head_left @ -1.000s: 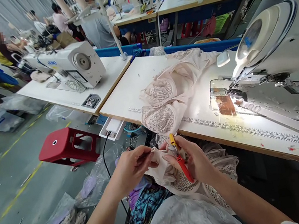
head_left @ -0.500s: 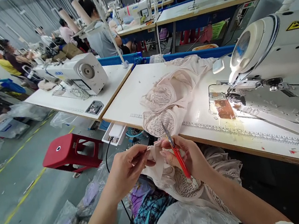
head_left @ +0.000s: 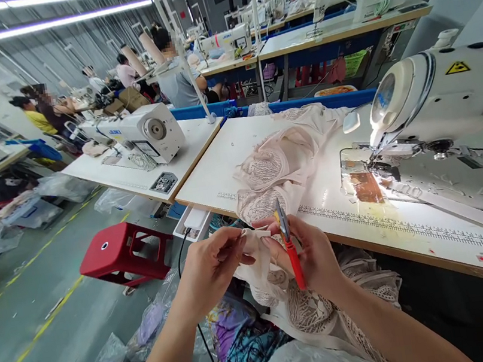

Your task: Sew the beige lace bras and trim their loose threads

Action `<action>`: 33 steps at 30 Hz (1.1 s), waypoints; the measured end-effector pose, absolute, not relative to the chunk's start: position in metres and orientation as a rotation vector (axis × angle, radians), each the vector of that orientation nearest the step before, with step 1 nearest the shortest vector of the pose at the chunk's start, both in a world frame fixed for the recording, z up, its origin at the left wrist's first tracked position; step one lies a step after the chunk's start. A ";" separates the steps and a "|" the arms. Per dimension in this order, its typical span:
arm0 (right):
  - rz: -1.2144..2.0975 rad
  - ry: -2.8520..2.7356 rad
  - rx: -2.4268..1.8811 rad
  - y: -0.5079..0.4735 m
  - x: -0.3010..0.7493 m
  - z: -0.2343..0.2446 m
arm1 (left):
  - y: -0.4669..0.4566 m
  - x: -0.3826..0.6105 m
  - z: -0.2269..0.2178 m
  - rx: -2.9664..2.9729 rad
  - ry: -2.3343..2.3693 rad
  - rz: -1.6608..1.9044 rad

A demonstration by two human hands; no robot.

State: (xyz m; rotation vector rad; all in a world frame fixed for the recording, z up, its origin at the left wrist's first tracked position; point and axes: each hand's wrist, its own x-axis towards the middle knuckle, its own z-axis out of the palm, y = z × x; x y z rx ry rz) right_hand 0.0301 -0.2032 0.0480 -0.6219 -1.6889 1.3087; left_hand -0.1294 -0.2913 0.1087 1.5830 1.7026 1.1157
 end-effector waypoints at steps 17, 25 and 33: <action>1.317 -1.671 -0.567 -0.200 0.035 0.054 | -0.291 -0.131 0.109 1.230 1.501 1.155; 1.205 -1.728 -0.662 -0.204 0.035 0.047 | -0.288 -0.131 0.097 1.118 1.412 1.306; 1.348 -1.688 -0.665 -0.206 0.035 0.053 | -0.287 -0.128 0.088 0.987 1.410 1.303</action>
